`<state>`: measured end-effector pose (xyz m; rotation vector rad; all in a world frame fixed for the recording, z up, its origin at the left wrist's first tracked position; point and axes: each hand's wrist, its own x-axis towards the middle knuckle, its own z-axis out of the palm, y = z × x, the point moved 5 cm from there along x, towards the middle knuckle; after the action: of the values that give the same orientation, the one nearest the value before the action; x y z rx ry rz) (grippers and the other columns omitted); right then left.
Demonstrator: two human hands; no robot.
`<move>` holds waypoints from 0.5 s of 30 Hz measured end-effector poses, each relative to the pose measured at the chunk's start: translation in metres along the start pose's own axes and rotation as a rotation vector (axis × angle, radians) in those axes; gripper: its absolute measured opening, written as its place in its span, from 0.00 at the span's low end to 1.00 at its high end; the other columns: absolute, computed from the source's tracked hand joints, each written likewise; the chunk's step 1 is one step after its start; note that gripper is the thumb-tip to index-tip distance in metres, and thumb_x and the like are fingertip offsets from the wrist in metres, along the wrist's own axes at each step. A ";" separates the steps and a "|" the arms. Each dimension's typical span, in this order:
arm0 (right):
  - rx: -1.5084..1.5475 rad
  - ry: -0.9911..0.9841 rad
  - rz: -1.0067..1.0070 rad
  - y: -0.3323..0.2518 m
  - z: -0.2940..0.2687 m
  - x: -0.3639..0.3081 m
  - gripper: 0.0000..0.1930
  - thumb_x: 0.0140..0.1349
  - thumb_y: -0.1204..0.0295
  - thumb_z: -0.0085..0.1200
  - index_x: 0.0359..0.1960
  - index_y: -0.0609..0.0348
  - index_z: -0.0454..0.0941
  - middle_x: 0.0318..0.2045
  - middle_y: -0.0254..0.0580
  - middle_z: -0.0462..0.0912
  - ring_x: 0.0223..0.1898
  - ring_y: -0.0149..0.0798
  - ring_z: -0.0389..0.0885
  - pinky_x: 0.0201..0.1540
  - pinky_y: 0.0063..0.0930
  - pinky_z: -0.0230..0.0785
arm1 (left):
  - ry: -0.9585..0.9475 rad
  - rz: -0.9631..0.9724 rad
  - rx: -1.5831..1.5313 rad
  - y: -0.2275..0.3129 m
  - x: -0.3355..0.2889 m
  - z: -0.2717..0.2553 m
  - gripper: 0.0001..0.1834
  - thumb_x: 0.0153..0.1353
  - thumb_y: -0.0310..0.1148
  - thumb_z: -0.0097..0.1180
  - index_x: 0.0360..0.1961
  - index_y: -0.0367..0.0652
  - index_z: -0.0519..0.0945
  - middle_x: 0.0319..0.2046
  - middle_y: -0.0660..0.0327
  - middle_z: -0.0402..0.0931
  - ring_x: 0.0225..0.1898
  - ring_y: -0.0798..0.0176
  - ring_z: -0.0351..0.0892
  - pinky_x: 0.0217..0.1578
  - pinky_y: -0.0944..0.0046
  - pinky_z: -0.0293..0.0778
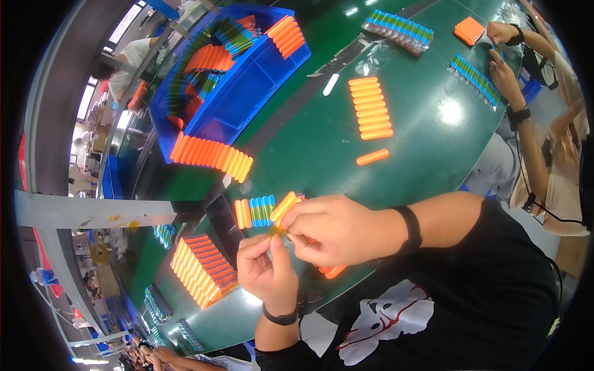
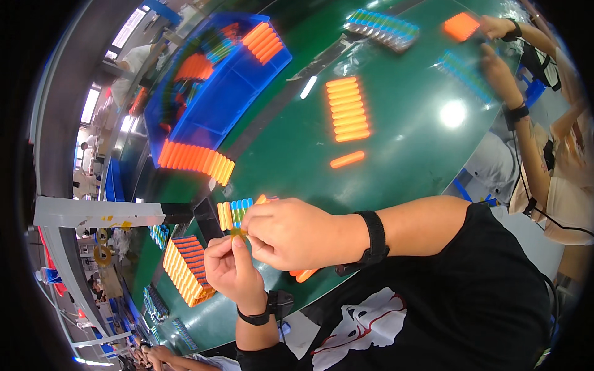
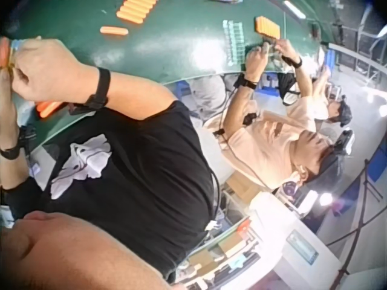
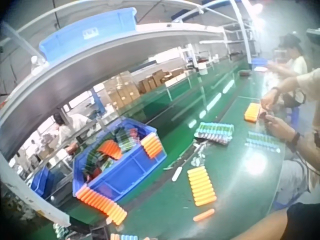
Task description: Organizing and assembling multi-colored cylindrical plastic components on an industrial assembly line.
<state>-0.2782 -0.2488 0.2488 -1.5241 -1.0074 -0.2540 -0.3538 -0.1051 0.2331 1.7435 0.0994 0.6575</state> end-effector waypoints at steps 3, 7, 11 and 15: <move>-0.002 -0.001 0.017 -0.003 0.002 -0.001 0.05 0.52 0.78 0.60 0.26 0.64 0.75 0.31 0.41 0.80 0.25 0.42 0.78 0.28 0.31 0.73 | -0.006 0.102 0.122 0.003 -0.002 0.001 0.06 0.62 0.13 0.54 0.36 0.33 0.72 0.35 0.58 0.72 0.37 0.69 0.74 0.40 0.70 0.72; 0.003 0.021 -0.007 -0.004 0.004 -0.003 0.06 0.56 0.76 0.58 0.26 0.66 0.74 0.29 0.44 0.78 0.26 0.46 0.78 0.29 0.35 0.73 | -0.042 0.253 0.239 0.008 -0.005 0.003 0.07 0.61 0.12 0.54 0.37 0.33 0.72 0.35 0.57 0.72 0.38 0.68 0.75 0.40 0.70 0.73; 0.002 0.030 -0.001 -0.002 0.003 -0.003 0.07 0.56 0.76 0.58 0.27 0.66 0.74 0.28 0.43 0.77 0.26 0.46 0.77 0.29 0.36 0.73 | -0.029 0.213 0.186 0.009 -0.003 0.004 0.07 0.61 0.12 0.54 0.37 0.32 0.73 0.35 0.57 0.73 0.37 0.68 0.75 0.40 0.70 0.73; -0.040 0.029 -0.004 -0.001 0.003 -0.003 0.07 0.57 0.75 0.58 0.27 0.66 0.74 0.27 0.44 0.76 0.27 0.46 0.77 0.31 0.35 0.73 | 0.003 0.091 0.108 0.003 -0.002 -0.001 0.08 0.59 0.14 0.58 0.37 0.34 0.74 0.35 0.55 0.74 0.36 0.64 0.75 0.38 0.68 0.73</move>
<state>-0.2817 -0.2475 0.2466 -1.5507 -0.9878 -0.2994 -0.3567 -0.1062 0.2355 1.8596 0.0590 0.7329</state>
